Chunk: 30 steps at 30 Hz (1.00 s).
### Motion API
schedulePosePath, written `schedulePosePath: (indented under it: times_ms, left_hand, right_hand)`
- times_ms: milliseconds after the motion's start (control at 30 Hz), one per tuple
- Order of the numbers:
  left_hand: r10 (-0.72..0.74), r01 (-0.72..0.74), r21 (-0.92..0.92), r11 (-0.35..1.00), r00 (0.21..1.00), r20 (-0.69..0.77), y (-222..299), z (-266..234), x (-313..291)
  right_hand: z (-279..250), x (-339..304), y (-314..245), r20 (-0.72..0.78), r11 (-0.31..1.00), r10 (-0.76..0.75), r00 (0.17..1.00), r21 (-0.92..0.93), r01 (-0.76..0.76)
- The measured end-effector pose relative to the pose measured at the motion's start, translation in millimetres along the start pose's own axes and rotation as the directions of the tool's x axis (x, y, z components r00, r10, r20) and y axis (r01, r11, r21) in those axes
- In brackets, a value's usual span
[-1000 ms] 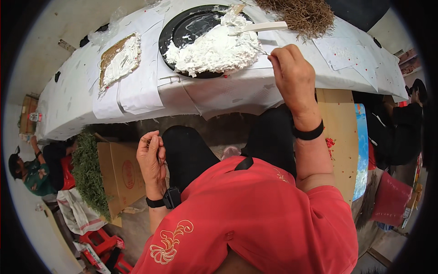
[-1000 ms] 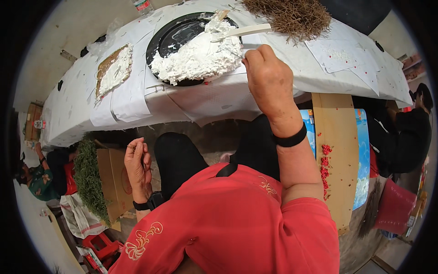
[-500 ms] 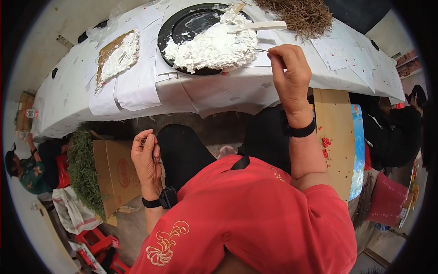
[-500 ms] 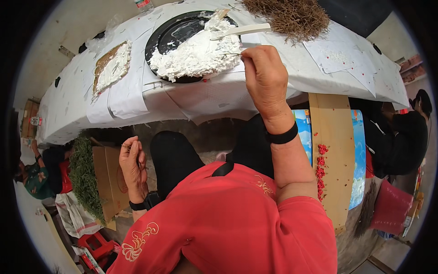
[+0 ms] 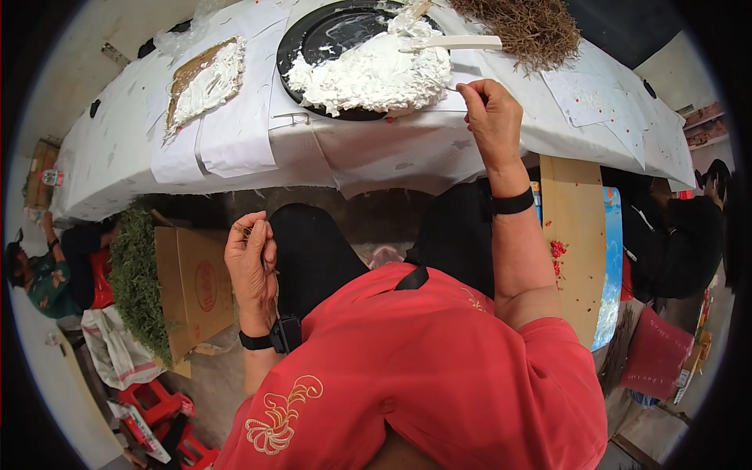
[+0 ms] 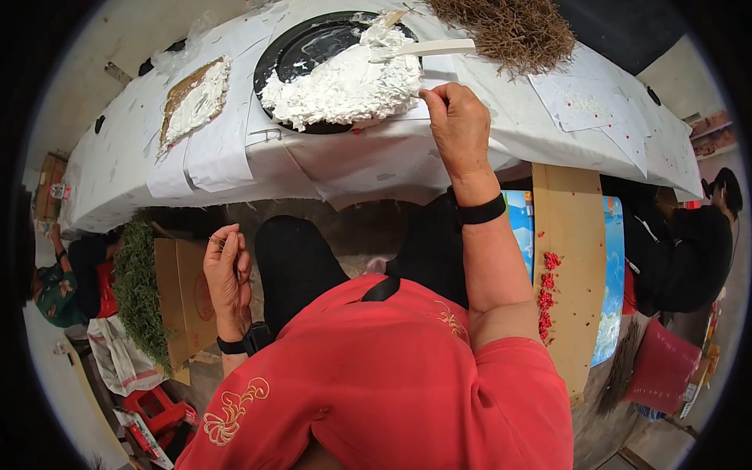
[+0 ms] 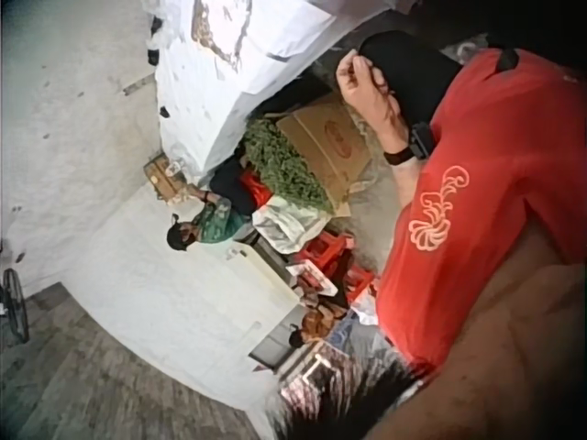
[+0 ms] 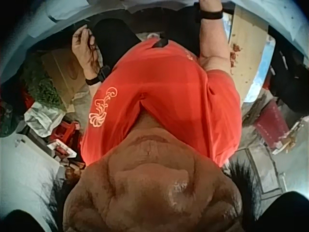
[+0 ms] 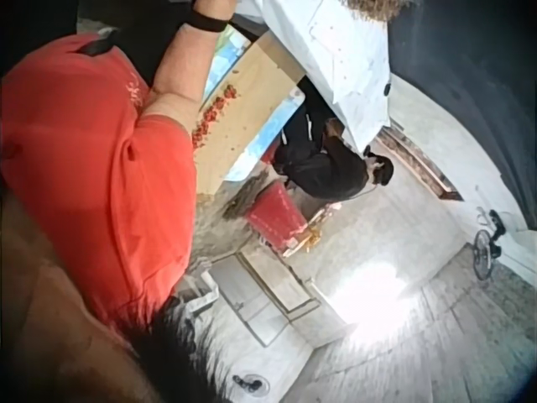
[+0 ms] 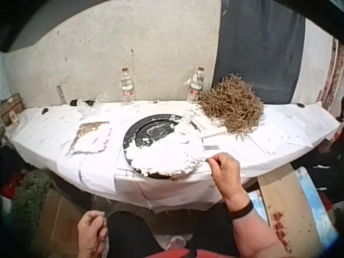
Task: The person is manually attaching small brown fibrous materials onto a white fluffy base on a plate as part of a craft project.
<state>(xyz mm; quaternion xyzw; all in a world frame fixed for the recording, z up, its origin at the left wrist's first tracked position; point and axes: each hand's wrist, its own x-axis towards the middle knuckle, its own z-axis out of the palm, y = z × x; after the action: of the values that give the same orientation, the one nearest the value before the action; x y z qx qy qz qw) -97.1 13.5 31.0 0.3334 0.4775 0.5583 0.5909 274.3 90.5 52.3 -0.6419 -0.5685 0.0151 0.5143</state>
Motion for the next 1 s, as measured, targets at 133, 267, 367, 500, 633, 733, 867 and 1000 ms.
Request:
schedulePosePath:
  times_ms: [133, 267, 367, 500, 633, 733, 867, 1000]
  left_hand:
    - [-0.001, 0.001, -0.007, 1.0, 1.0, -0.008, 0, 1, 1]
    - [-0.009, 0.008, -0.026, 1.0, 1.0, -0.019, 0, 2, 1]
    - [-0.013, 0.012, -0.031, 0.999, 1.0, -0.012, 0, 3, 1]
    - [-0.008, 0.007, -0.033, 0.999, 1.0, -0.003, -2, 3, 0]
    - [-0.003, 0.003, -0.042, 0.999, 1.0, 0.003, -5, 4, 1]
    - [0.007, -0.006, -0.051, 0.999, 1.0, 0.006, -5, 7, 1]
    - [0.014, -0.014, -0.064, 0.998, 1.0, 0.0, -5, 7, 0]
    - [-0.015, 0.015, -0.074, 0.997, 1.0, 0.001, -7, 6, 1]
  right_hand:
    - [-1, -4, -13, -0.037, 0.968, 0.11, 0.993, 0.23, -0.099]
    - [8, -11, -22, -0.005, 0.826, 0.244, 0.97, 0.525, -0.205]
    - [18, -19, -8, 0.08, 0.836, 0.272, 0.959, 0.474, -0.277]
    - [19, -20, 0, 0.029, 0.977, 0.158, 0.987, 0.139, -0.161]
    - [19, -15, -9, -0.07, 0.931, 0.126, 0.99, 0.352, -0.094]
    - [25, -10, -3, -0.113, 0.951, 0.037, 0.993, 0.309, 0.0]
    - [21, -16, 1, -0.129, 0.977, -0.212, 0.969, -0.05, 0.208]
    - [17, -17, -10, -0.127, 0.938, 0.118, 0.985, 0.339, -0.069]
